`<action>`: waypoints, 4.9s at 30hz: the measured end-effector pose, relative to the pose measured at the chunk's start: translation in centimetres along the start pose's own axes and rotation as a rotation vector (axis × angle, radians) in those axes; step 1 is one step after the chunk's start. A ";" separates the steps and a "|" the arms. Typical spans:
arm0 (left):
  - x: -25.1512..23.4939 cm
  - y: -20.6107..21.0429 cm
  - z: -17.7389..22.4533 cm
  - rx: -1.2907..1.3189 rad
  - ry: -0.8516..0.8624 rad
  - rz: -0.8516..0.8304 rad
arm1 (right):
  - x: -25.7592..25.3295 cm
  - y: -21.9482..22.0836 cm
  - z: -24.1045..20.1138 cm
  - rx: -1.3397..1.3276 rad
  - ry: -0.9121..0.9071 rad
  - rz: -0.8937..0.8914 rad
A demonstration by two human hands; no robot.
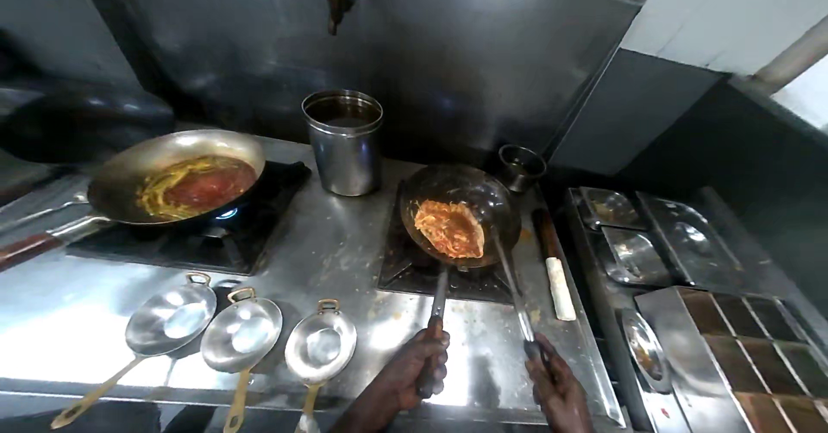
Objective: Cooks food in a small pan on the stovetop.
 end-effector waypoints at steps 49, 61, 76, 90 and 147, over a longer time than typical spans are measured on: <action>1.0 2.1 1.5 -0.137 0.055 0.174 | 4.4 -9.1 -10.1 0.859 -0.049 -0.066; 1.8 0.2 -0.1 -0.061 0.055 0.082 | 6.7 -10.9 -13.0 0.969 0.016 -0.102; 3.7 1.6 0.8 -0.019 0.003 0.054 | 8.8 -11.2 -17.9 1.147 0.043 -0.158; 3.9 -0.3 1.4 -0.079 -0.005 0.048 | 7.5 -7.8 -16.8 0.924 0.077 -0.240; 2.1 3.1 -2.2 -0.215 0.100 0.187 | 6.4 -4.3 -7.3 -0.048 -0.163 0.050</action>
Point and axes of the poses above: each hand's wrist, its own x-axis away from the middle knuckle, its own y-axis out of the palm, z = x × y, the point moved 6 cm from there along -x, towards the middle knuckle, and after that the axes turned 14 degrees about -z, right-handed, at the moved point
